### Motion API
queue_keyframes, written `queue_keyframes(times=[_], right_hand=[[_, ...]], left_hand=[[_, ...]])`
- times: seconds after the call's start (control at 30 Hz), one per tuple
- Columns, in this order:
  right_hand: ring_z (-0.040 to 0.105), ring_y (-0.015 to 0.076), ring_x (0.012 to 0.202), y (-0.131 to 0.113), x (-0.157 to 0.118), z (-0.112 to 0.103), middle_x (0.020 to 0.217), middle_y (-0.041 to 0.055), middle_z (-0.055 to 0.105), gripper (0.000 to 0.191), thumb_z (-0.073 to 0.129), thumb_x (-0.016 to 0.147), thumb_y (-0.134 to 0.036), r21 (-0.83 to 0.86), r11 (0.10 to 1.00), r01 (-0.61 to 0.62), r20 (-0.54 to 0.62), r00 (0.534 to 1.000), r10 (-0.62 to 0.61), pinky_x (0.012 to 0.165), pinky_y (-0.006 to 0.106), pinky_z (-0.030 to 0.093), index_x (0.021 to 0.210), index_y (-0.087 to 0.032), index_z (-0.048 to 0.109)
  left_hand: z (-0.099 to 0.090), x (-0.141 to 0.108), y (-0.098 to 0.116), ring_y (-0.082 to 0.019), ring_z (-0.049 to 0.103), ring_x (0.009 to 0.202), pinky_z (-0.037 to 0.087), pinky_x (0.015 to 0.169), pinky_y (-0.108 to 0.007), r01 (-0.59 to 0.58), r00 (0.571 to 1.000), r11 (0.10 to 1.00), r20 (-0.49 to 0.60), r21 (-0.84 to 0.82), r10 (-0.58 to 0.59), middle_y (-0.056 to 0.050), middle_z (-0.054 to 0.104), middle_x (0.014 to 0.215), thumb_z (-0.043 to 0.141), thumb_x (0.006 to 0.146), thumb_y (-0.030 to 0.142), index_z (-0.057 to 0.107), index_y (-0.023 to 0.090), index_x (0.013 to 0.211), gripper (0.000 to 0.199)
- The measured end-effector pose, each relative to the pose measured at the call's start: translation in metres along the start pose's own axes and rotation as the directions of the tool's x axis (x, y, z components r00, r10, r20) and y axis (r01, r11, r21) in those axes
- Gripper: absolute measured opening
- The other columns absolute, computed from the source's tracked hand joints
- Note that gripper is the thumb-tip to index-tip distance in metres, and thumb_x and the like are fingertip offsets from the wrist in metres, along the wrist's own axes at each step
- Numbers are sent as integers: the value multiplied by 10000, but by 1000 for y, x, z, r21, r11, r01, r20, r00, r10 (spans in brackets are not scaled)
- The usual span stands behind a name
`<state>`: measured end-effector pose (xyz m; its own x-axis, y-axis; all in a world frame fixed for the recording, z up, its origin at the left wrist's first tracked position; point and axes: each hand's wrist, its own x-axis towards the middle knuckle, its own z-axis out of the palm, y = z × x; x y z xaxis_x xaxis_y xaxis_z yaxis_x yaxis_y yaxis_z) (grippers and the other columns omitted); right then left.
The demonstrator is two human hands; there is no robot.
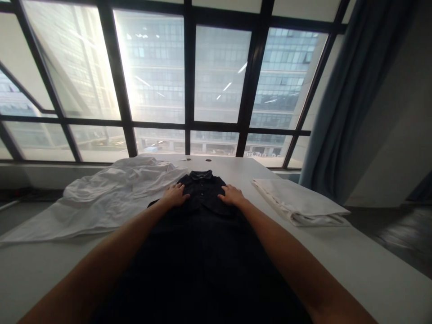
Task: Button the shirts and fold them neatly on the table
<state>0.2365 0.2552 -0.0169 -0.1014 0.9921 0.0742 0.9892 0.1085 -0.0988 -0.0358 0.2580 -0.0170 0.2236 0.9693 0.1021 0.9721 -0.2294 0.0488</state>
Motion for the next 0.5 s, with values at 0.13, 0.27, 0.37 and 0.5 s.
queue_keyframes(times=[0.13,0.27,0.37,0.5], right_hand=[[300,294,1400,2,-39,4,1540,142,308,612,421,926,-554,-12,999,34,17,999,-33,1115,496,241,1422,-195,436],[369,306,1360,16,-74,-10,1487,154,395,608,368,934,-573,30,999,-18,-1,1000,18,1082,479,306,1390,-186,480],[468,321,1282,35,-104,-22,1401,201,482,614,434,911,-557,68,990,-122,-23,992,124,1020,423,392,1333,-122,534],[622,311,1074,57,-149,-32,1162,238,641,570,579,857,-512,174,951,-255,44,967,251,841,344,502,1187,-50,621]], left_hand=[[7,-39,-6,-315,170,1456,172,1132,-546,-32,997,999,66,-11,32,-153,211,1578,305,936,571,309,163,1495,693],[-5,-75,-21,-316,230,1438,235,1122,-501,69,997,996,-25,-52,-70,-141,223,1578,283,933,577,270,180,1512,702],[-17,-106,-39,-343,401,1342,368,1042,-442,185,980,982,-69,-44,-188,-193,430,1461,335,911,565,433,129,1420,677],[-26,-153,-63,-340,572,1164,467,906,-377,309,951,951,-8,-19,-309,-203,606,1260,432,851,588,619,119,1210,620]])
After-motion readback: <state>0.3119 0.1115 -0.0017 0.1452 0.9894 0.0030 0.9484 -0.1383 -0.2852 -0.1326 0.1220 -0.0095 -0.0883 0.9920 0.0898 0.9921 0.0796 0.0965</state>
